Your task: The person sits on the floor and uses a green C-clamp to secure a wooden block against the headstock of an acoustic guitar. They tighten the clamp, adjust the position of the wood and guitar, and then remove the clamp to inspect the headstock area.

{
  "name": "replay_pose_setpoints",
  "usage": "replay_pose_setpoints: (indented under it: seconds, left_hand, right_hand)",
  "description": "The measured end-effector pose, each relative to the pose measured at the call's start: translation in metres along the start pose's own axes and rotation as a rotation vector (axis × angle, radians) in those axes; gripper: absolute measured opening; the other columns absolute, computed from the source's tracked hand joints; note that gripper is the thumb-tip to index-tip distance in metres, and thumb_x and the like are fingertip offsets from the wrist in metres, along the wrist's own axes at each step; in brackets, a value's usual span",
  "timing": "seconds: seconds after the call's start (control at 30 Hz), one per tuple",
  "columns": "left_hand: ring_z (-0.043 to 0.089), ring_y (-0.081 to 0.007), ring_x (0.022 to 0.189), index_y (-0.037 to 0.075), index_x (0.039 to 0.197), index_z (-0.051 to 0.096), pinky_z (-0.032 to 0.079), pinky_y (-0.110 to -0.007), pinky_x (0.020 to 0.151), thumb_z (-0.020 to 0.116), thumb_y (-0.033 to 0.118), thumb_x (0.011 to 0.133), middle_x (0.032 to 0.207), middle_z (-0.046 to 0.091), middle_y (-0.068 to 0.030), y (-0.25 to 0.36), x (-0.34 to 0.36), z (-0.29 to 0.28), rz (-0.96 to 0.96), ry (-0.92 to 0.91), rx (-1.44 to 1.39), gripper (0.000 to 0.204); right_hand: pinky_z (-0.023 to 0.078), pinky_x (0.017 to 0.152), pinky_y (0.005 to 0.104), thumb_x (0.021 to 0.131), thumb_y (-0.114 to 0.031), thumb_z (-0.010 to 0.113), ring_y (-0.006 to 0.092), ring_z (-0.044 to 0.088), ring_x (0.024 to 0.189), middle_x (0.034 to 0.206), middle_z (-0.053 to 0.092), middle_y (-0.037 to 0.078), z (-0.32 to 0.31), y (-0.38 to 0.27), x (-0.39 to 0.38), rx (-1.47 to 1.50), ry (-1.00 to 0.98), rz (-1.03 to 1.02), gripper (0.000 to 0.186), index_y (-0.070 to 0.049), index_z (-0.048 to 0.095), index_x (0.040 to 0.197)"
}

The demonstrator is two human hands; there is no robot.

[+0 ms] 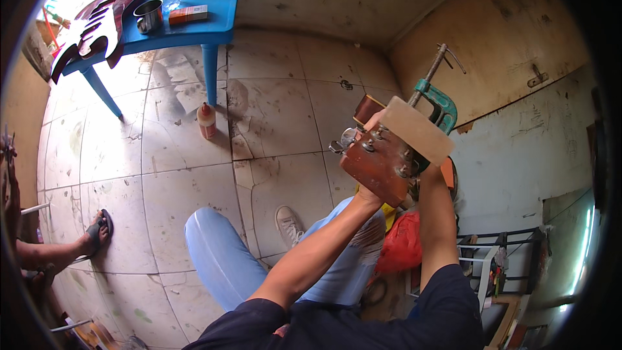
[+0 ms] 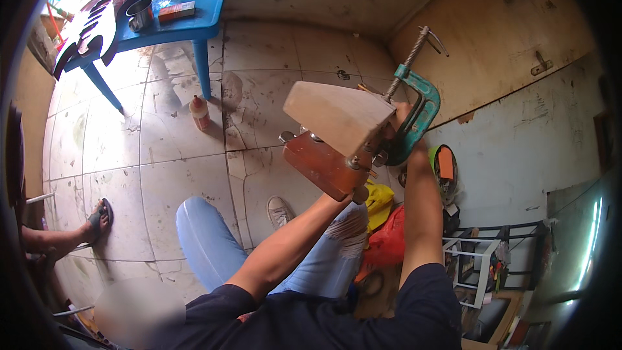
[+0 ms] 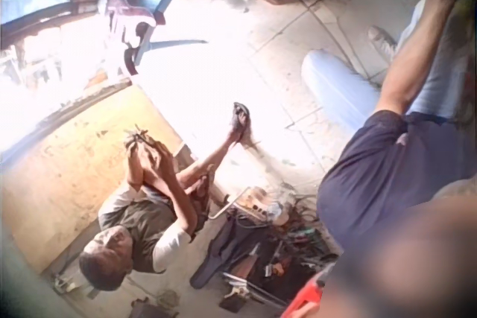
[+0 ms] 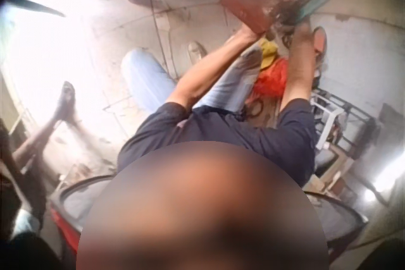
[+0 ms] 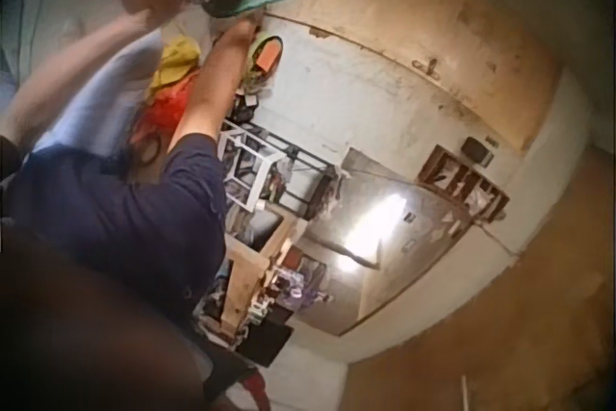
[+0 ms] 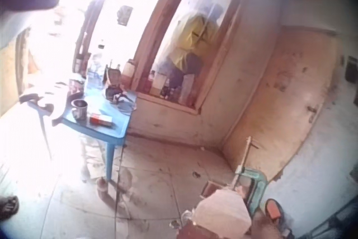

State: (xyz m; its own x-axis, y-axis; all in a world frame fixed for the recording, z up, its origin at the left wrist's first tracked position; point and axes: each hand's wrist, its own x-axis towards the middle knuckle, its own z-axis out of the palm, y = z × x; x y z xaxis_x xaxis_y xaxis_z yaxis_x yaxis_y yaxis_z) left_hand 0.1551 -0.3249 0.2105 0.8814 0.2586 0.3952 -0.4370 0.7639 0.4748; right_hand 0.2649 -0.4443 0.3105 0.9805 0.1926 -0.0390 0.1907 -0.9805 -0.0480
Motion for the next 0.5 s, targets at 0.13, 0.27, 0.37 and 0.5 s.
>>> replay_pose_setpoints:
  seconds: [0.13, 0.27, 0.37, 0.5]
  left_hand:
    - [0.058, -0.021, 0.117, 0.004, 0.133, 0.055, 0.048, -0.034, 0.101, 0.06, 0.016, 0.101, 0.126, 0.06, -0.0075, 0.032, 0.007, 0.025, 0.031, 0.029, 0.143, 0.035]
    - [0.058, -0.0217, 0.115, 0.004, 0.131, 0.055, 0.049, -0.034, 0.1, 0.061, 0.015, 0.1, 0.125, 0.06, -0.0081, 0.045, 0.01, 0.034, 0.057, 0.016, 0.225, 0.034]
    - [0.058, -0.0223, 0.115, 0.004, 0.13, 0.055, 0.049, -0.034, 0.099, 0.061, 0.014, 0.099, 0.124, 0.06, -0.0086, 0.046, 0.012, 0.041, 0.059, 0.007, 0.262, 0.033]
    - [0.058, -0.023, 0.113, 0.004, 0.128, 0.054, 0.049, -0.035, 0.098, 0.062, 0.013, 0.098, 0.123, 0.06, -0.0092, 0.041, 0.015, 0.05, 0.056, -0.021, 0.274, 0.032]
  right_hand:
    - [0.059, 0.071, 0.0353, 0.096, -0.015, 0.062, 0.0225, 0.075, 0.083, 0.096, 0.075, 0.013, 0.01, 0.026, -0.03, -0.016, 0.046, 0.094, 0.035, -0.004, 0.069, 0.128]
    - [0.059, 0.074, 0.0357, 0.097, -0.02, 0.06, 0.0226, 0.074, 0.086, 0.101, 0.074, 0.013, 0.003, 0.035, -0.028, 0.044, 0.094, 0.144, 0.037, -0.004, 0.067, 0.13]
    - [0.058, 0.077, 0.036, 0.098, -0.023, 0.059, 0.0226, 0.073, 0.089, 0.104, 0.073, 0.013, -0.002, 0.043, -0.017, 0.087, 0.121, 0.192, 0.039, -0.004, 0.065, 0.131]
    - [0.058, 0.08, 0.0364, 0.1, -0.028, 0.057, 0.0227, 0.072, 0.093, 0.108, 0.072, 0.013, 0.001, 0.049, -0.025, 0.183, 0.159, 0.282, 0.041, -0.004, 0.064, 0.133]
